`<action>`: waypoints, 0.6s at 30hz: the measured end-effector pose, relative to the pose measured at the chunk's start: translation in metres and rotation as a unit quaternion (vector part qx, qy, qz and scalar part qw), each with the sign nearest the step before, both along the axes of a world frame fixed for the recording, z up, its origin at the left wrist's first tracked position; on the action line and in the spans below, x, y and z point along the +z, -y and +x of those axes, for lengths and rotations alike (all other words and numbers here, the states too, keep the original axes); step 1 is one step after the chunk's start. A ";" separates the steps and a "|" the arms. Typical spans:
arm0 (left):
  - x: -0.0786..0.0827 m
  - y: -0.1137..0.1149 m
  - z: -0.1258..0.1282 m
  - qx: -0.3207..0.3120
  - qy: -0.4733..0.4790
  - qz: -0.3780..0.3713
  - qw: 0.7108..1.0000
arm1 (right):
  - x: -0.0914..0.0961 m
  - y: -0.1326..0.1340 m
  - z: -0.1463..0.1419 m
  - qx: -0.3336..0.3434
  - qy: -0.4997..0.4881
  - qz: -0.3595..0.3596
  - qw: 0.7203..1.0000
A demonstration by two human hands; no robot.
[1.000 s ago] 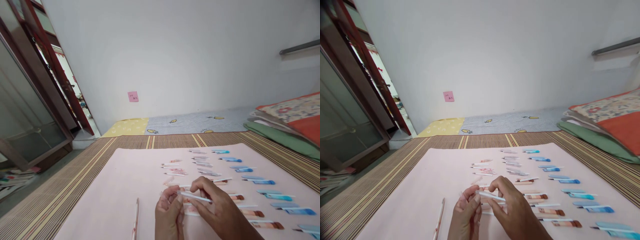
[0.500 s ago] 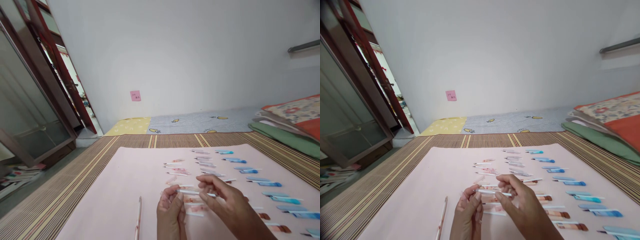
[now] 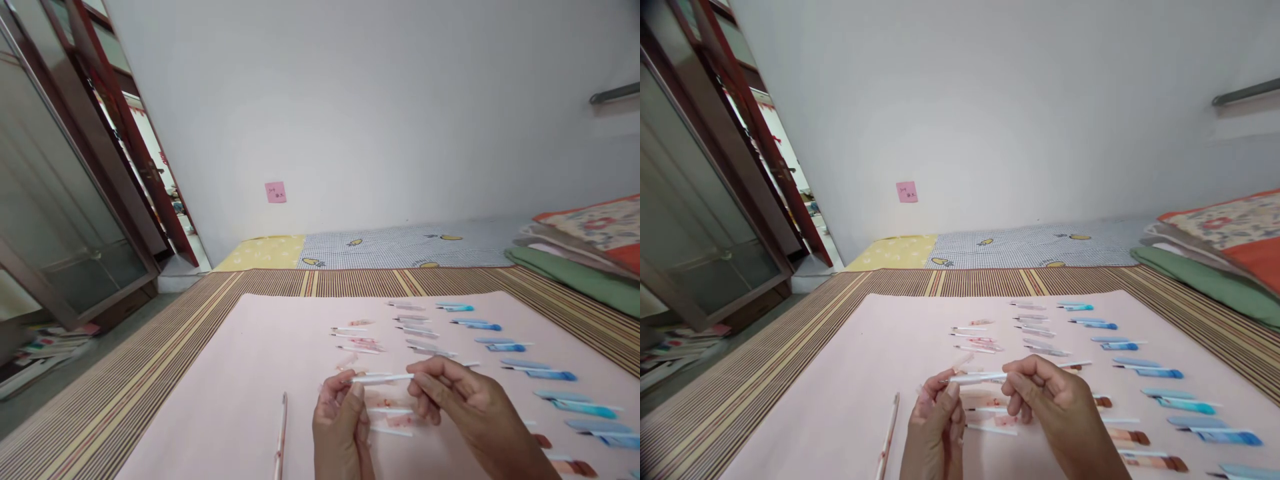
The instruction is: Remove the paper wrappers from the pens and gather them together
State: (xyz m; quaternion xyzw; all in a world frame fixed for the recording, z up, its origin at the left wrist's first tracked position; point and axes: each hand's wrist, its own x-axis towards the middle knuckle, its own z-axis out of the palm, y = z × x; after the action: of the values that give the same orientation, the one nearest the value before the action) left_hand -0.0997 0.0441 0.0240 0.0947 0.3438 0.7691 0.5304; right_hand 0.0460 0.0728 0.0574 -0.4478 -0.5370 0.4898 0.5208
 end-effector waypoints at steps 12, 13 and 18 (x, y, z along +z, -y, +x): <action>0.009 -0.002 -0.007 -0.020 0.171 -0.034 0.984 | -0.004 0.005 -0.016 0.052 0.033 0.009 0.998; 0.010 -0.003 -0.007 -0.006 0.187 -0.045 0.981 | -0.006 0.008 -0.020 0.065 0.056 0.013 0.996; 0.014 0.000 -0.008 -0.071 0.226 -0.045 0.971 | -0.018 0.022 -0.044 0.103 0.175 0.086 0.975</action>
State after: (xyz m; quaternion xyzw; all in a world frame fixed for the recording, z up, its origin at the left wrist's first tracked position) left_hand -0.1076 0.0439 0.0381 -0.0814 0.2421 0.7146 0.6512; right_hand 0.0023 0.0504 0.0392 -0.4223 -0.7032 0.4066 0.4024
